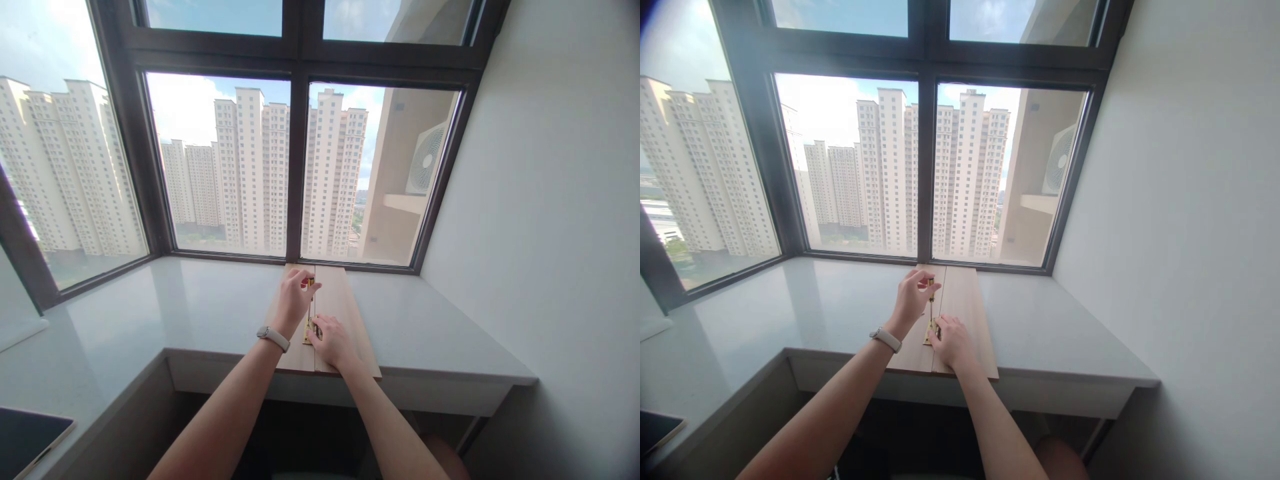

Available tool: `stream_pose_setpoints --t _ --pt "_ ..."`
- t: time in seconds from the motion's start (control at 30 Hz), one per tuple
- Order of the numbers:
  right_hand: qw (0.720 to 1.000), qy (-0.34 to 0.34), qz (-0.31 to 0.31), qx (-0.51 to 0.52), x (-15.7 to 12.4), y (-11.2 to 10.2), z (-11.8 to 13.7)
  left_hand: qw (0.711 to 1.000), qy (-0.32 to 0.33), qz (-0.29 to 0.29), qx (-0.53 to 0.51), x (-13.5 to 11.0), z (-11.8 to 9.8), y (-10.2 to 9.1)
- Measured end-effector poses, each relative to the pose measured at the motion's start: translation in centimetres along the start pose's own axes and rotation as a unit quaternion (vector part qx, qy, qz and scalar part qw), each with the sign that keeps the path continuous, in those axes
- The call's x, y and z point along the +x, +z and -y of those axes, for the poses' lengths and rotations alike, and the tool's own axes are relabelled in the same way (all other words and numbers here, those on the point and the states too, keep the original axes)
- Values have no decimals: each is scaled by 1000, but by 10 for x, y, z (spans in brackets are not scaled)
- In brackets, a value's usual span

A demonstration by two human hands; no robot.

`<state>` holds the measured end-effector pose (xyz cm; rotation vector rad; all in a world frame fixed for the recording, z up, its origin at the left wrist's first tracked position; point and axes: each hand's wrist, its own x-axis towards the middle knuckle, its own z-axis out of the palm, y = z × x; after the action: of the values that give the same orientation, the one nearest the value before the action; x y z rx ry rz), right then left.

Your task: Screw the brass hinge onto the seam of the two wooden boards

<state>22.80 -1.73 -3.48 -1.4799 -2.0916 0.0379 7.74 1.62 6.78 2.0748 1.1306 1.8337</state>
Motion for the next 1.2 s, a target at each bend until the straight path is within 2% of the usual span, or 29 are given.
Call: stream_pose_setpoints --t 0.17,0.5,0.7,0.87,1.2 --pt "1000 1 4 -3 0 1 0 1000 -12 -3 15 2 3 2" --pt "1000 9 9 -1 1 -1 1 1000 14 5 -17 0 0 0" --pt "1000 18 18 -1 1 -3 3 1000 -8 -19 13 0 3 1" --pt "1000 18 16 -2 1 -2 3 999 -16 -16 33 2 2 2" --pt "1000 9 8 -1 1 0 0 1000 -18 -4 -11 2 4 4"
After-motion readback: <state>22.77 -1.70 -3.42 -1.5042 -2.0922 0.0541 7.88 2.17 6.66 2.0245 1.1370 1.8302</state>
